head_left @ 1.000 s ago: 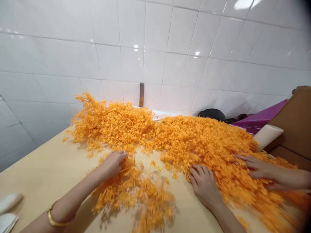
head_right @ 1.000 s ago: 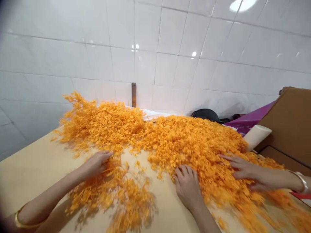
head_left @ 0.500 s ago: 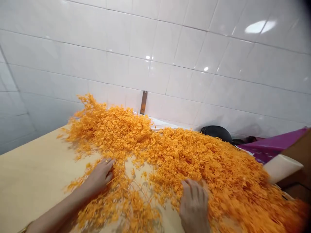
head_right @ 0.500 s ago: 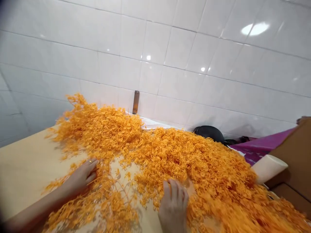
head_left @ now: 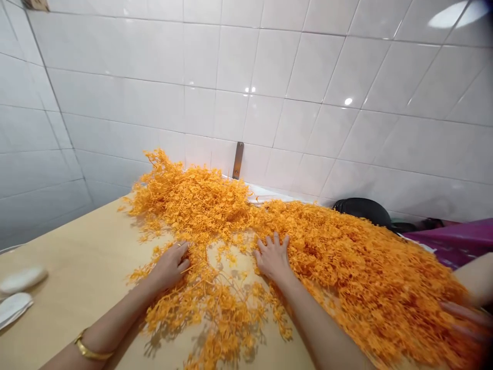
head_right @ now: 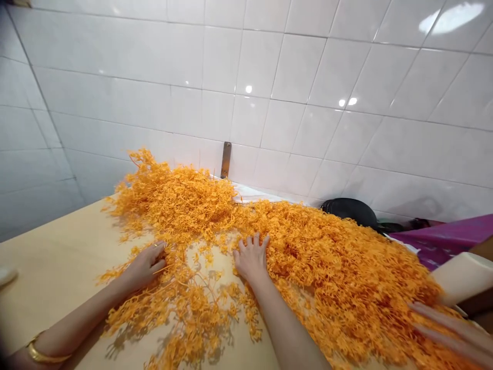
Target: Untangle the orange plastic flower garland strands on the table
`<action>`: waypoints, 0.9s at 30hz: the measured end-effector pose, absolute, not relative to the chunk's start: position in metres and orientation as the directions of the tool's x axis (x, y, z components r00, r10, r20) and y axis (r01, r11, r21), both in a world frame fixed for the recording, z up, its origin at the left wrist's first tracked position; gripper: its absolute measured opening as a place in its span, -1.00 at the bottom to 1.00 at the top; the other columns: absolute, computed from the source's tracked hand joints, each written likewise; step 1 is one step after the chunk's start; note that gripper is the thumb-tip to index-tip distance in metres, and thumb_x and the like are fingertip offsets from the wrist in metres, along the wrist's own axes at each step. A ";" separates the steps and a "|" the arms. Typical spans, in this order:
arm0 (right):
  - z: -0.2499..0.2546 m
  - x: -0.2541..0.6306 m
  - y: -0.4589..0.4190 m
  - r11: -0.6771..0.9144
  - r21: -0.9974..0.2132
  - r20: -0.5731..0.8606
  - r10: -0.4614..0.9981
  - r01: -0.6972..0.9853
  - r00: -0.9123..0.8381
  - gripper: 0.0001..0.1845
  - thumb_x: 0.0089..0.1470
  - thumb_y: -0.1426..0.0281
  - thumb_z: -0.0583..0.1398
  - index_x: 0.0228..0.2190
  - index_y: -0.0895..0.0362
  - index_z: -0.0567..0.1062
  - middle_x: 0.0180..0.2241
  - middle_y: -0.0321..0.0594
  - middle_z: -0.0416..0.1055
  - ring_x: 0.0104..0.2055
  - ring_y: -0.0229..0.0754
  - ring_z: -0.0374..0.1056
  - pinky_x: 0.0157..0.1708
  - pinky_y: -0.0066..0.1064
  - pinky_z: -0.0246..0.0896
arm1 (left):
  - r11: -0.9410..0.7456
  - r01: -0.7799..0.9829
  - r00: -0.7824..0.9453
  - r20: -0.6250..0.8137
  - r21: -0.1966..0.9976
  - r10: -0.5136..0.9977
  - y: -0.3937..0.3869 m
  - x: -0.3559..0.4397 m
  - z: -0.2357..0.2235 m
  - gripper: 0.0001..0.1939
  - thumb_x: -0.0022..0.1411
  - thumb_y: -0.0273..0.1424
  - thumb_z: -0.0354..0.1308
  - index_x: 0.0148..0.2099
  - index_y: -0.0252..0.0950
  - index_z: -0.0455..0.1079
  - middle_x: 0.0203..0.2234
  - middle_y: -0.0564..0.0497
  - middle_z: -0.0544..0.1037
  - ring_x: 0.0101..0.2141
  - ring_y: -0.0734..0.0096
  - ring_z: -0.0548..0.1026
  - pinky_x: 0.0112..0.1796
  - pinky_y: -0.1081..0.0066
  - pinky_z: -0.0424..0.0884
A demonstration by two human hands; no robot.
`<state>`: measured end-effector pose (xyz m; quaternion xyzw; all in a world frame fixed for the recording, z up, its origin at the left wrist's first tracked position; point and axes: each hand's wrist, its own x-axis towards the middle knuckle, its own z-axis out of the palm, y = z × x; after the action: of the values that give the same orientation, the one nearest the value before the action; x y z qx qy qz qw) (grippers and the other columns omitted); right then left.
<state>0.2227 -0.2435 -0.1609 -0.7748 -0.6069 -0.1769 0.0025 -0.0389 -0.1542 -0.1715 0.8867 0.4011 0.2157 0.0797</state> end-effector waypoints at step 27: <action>-0.125 0.258 -0.343 -0.205 0.300 0.127 0.977 0.932 0.174 -0.80 -0.14 0.58 0.07 -0.44 0.18 0.46 -0.32 -0.03 0.35 -0.09 -0.02 0.12 0.03 -0.01 -0.40 | -0.712 0.616 0.634 0.325 0.337 0.702 -0.143 -0.047 -0.173 -0.90 0.03 -0.38 -0.19 -0.46 -0.26 0.09 -0.49 -0.05 0.35 -0.38 0.27 0.33 -0.36 0.35 0.23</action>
<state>0.2576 -0.3425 -0.1252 -0.7624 -0.6257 -0.1461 -0.0769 -0.0466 -0.1430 -0.1734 0.8985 0.3669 0.2205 0.0973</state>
